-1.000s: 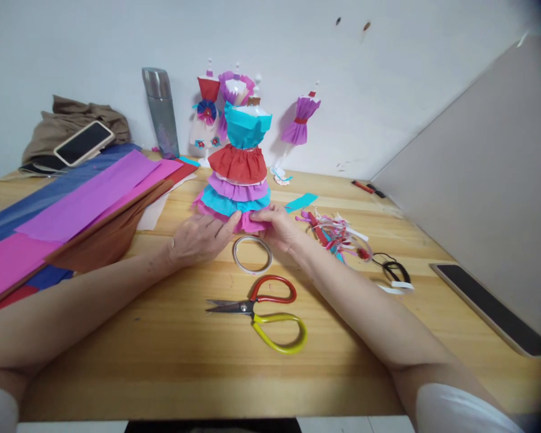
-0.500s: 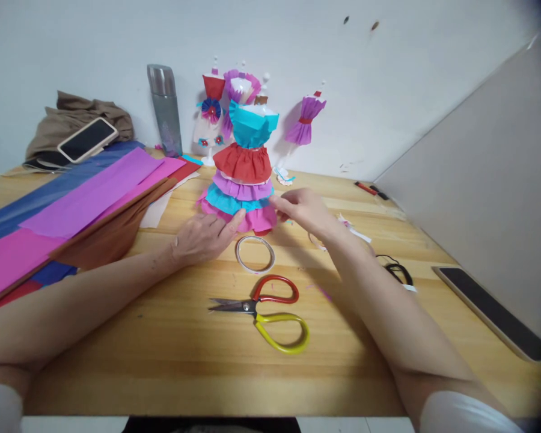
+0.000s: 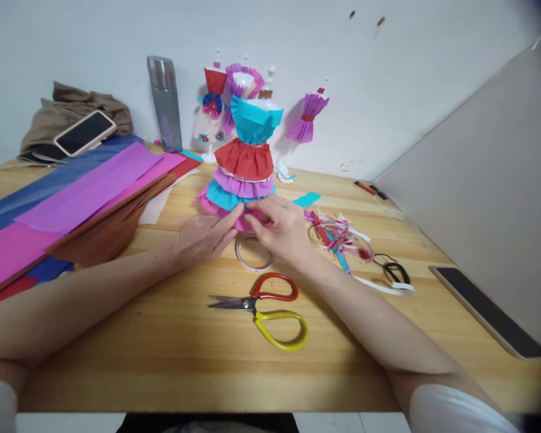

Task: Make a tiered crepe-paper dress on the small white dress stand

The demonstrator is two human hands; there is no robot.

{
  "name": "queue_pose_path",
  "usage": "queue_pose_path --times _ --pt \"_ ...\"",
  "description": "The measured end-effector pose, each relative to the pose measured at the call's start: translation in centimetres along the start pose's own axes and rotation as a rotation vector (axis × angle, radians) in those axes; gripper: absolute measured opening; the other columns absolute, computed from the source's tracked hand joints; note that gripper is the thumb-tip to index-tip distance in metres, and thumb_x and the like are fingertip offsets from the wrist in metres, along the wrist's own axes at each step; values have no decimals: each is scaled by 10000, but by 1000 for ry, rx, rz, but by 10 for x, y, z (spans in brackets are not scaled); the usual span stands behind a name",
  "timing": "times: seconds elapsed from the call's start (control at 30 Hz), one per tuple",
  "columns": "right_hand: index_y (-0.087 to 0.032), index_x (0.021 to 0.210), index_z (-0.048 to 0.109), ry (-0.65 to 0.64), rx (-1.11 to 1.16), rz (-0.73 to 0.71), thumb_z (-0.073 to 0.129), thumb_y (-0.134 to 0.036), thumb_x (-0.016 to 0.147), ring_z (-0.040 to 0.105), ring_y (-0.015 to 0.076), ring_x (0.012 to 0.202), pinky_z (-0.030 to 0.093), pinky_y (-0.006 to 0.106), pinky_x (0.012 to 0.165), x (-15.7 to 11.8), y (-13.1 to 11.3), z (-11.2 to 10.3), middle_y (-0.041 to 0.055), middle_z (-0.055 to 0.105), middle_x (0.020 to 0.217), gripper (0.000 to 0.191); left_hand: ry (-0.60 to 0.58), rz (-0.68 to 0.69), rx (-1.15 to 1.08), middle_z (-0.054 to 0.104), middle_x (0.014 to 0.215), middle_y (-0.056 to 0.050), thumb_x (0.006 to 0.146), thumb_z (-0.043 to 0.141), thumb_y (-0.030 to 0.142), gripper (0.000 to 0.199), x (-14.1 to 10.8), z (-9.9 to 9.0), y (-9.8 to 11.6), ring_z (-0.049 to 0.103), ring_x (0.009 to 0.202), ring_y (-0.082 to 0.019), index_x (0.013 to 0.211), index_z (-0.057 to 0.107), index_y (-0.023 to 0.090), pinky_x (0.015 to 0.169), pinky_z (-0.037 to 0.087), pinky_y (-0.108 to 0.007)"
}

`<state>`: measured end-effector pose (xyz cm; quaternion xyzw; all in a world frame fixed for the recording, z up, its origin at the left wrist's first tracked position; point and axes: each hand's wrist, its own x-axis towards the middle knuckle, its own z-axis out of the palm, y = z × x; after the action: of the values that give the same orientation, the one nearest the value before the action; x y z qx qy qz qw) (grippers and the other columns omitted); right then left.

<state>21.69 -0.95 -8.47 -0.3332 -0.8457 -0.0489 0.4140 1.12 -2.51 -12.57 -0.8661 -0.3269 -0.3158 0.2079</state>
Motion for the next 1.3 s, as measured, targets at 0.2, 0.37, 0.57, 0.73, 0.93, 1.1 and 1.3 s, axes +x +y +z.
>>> queue_pose_path --times 0.2,0.37,0.57,0.73,0.93,1.1,1.3 --pt "-199 780 712 33 -145 -90 471 -216 976 575 182 682 399 309 654 -2 6 12 60 641 683 311 21 45 -22 703 734 -50 1066 291 262 458 1 1 -2 674 622 -181 1414 414 -7 594 474 -291" --pt "-197 679 662 64 -253 -178 466 -184 965 506 166 621 351 311 629 -2 9 17 45 593 632 347 -7 -39 -130 732 802 -77 1063 268 290 497 -1 1 1 688 695 -182 1422 461 5 643 503 -286" --pt "-198 694 658 -3 -209 -153 482 -193 964 476 173 639 304 329 640 -1 10 16 44 563 650 322 -49 -257 -319 730 786 -53 1056 282 284 491 1 -4 11 668 649 -148 1426 535 84 678 517 -264" --pt "-195 698 657 -25 -225 -166 502 -205 960 468 171 641 301 327 647 -1 10 16 44 568 662 304 29 -309 -353 699 705 -52 1071 271 323 509 5 -7 12 630 581 -146 1360 573 33 627 500 -272" --pt "-191 685 643 23 -262 -216 492 -190 973 486 175 639 318 324 634 -4 11 17 50 584 655 325 45 -243 -495 742 821 -68 1047 342 279 396 9 -18 14 632 644 -141 1199 643 71 651 500 -283" --pt "-176 853 723 95 -242 -298 522 -210 982 534 179 666 365 316 642 -5 12 17 63 649 713 241 -41 -333 -720 538 546 6 987 382 296 417 14 -20 20 479 522 -101 616 535 180 526 392 -257" --pt "-188 804 701 164 -250 -283 514 -178 976 538 165 629 383 297 628 -6 14 18 36 620 640 254 -491 -848 -1133 594 534 8 952 468 308 342 27 -15 32 449 404 -72 684 603 144 433 359 -207"
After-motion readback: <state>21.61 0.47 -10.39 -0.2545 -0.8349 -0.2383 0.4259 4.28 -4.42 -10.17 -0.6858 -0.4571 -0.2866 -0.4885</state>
